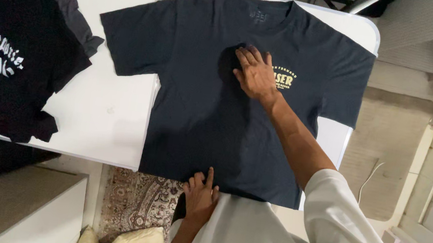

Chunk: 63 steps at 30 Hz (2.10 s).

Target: The person folds two shirts on a table and places one of them into a drawer.

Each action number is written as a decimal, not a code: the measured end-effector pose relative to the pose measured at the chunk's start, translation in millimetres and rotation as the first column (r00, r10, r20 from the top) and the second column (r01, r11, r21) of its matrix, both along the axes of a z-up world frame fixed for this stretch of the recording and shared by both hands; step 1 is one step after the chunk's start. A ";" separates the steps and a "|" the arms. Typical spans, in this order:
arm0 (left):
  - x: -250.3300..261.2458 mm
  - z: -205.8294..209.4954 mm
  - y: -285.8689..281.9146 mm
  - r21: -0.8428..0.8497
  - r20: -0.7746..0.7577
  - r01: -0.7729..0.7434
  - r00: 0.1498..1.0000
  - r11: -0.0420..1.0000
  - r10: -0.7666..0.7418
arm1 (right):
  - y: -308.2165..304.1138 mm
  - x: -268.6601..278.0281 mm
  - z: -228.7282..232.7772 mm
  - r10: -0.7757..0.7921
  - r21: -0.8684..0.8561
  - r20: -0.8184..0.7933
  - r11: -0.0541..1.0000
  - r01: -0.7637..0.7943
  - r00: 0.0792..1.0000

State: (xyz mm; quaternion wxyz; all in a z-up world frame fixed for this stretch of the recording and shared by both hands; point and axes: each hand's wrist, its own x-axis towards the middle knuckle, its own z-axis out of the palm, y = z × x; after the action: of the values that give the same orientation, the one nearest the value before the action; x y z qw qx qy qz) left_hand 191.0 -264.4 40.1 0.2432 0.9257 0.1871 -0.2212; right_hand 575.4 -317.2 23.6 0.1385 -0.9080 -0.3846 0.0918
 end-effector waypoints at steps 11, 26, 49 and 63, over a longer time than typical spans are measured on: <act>8.0 4.2 37.7 0.181 0.020 -0.042 0.999 0.983 0.039 | -35.3 17.5 -17.4 0.029 -0.016 0.146 1.000 -0.027 0.989; 119.1 -36.1 197.7 0.313 0.200 0.132 0.959 0.941 -0.201 | -150.1 -139.6 2.9 -0.512 -0.078 0.199 0.842 0.534 0.836; 91.9 -53.8 338.2 0.088 0.637 -0.277 0.754 0.957 0.160 | -110.0 -272.7 27.5 -0.780 0.121 0.222 0.617 0.777 0.585; 146.5 -82.2 385.5 0.027 0.569 -0.212 0.807 0.977 0.159 | -114.2 -59.9 -17.1 -0.462 0.009 0.030 0.887 0.462 0.886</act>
State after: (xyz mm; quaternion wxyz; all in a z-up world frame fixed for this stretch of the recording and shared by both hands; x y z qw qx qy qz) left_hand 337.5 121.1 -42.1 0.2665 0.9367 0.2062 0.0954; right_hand 515.5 -431.4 6.5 0.1509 -0.9747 -0.1599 0.0416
